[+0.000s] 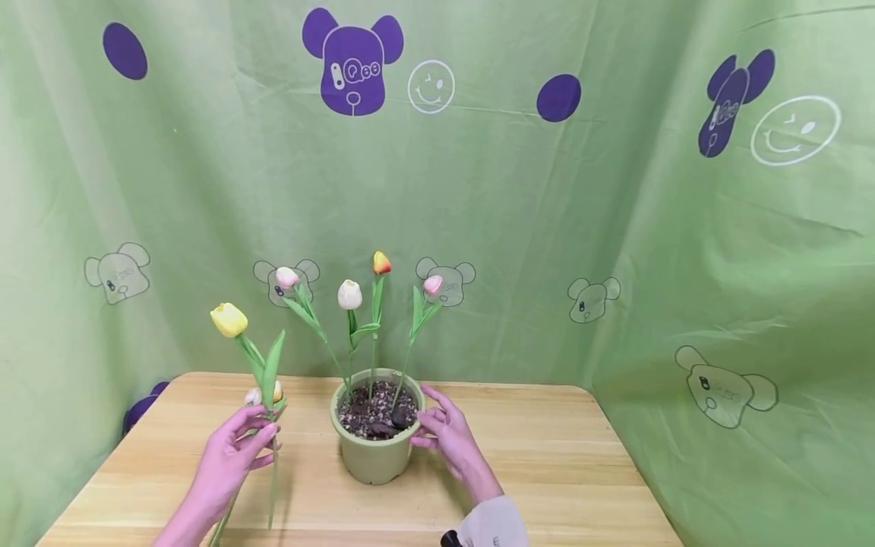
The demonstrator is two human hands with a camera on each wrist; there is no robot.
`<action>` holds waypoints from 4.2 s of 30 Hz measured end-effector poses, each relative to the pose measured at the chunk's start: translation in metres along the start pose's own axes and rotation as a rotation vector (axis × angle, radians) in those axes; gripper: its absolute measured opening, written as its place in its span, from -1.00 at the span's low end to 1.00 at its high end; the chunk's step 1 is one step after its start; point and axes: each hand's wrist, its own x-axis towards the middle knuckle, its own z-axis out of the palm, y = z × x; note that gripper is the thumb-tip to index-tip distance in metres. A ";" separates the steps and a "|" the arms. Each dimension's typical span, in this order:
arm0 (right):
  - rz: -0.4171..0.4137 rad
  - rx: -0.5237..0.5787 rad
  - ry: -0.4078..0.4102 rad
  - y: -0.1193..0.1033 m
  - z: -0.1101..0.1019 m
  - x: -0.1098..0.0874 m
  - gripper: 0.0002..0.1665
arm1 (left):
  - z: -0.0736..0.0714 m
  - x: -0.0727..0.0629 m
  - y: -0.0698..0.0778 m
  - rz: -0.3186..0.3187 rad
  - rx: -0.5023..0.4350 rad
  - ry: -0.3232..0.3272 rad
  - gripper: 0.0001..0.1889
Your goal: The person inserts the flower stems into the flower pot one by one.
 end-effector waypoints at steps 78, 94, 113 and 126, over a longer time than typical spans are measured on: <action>-0.018 0.104 -0.032 0.001 0.004 0.002 -0.15 | 0.206 0.098 0.031 0.384 -0.097 -0.165 -0.67; 0.005 0.094 -0.011 0.005 0.004 0.001 -0.15 | 0.198 0.093 0.009 0.437 0.113 -0.280 -0.65; -0.028 0.101 -0.004 0.007 0.002 0.000 -0.18 | 0.189 0.087 0.012 0.586 0.350 -0.288 -0.76; -0.022 0.106 -0.007 0.006 0.002 0.000 -0.16 | 0.190 0.094 0.008 0.621 0.387 -0.350 -0.78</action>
